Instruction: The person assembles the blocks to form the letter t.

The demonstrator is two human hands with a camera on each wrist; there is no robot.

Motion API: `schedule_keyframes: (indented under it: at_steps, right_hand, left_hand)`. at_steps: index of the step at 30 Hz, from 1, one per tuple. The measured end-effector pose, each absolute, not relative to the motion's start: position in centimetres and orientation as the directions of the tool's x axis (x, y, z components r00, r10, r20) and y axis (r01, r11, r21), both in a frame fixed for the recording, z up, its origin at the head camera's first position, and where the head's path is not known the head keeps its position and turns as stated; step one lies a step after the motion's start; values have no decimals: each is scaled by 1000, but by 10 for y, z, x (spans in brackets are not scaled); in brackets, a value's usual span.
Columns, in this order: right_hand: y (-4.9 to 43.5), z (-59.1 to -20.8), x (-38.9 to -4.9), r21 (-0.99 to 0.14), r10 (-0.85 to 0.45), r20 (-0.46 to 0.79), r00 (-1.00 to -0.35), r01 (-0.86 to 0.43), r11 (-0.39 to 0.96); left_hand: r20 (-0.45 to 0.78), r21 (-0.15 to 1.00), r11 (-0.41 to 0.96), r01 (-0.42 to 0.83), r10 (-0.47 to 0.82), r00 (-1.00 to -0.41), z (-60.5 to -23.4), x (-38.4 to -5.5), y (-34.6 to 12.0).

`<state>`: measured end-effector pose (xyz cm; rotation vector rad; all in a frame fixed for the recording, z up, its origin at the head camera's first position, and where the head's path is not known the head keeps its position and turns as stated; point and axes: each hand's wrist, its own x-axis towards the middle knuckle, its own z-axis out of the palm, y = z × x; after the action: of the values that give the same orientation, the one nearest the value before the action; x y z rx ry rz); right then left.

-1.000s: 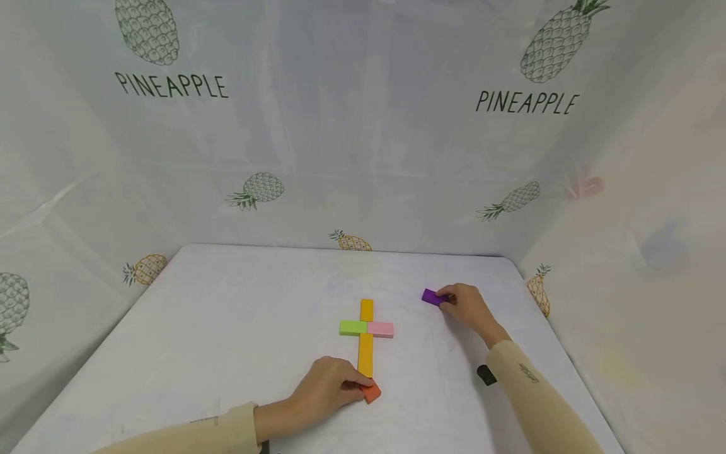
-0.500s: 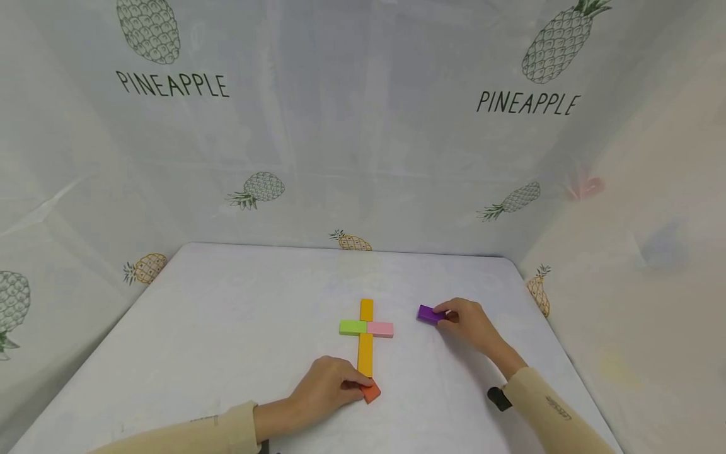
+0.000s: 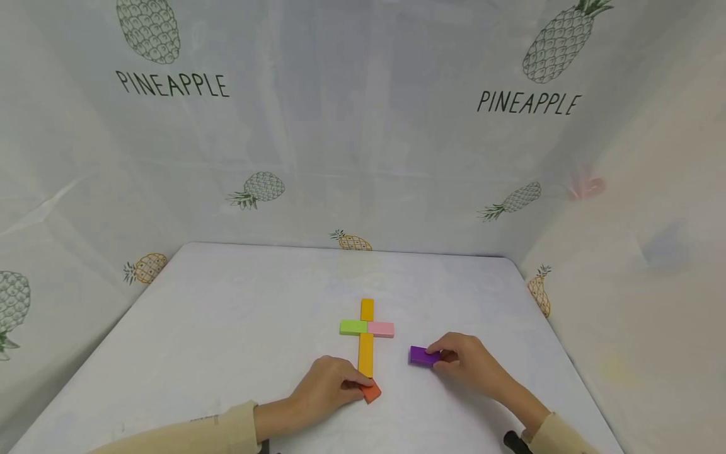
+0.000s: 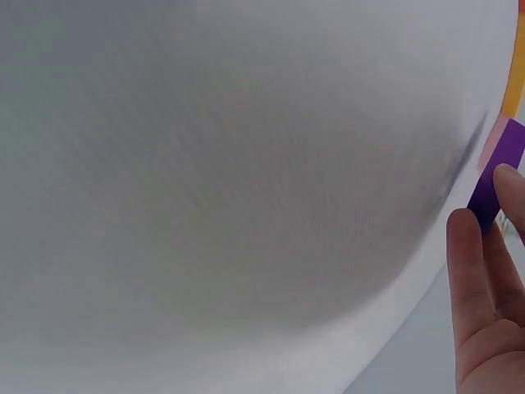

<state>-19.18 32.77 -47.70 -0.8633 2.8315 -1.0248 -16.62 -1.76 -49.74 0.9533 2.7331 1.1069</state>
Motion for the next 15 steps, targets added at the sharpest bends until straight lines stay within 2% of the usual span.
schedule_keyframes:
  at_steps: [10, 15]
  right_hand:
    - [305, -482, -156, -639, -620, 159, -768, -559, 529]
    - [297, -484, -148, -661, -636, 130, -761, -544, 516]
  left_hand:
    - [177, 656, 542, 525, 565, -806, -497, -166, -18]
    - [164, 650, 558, 516, 561, -812, -497, -166, -18]
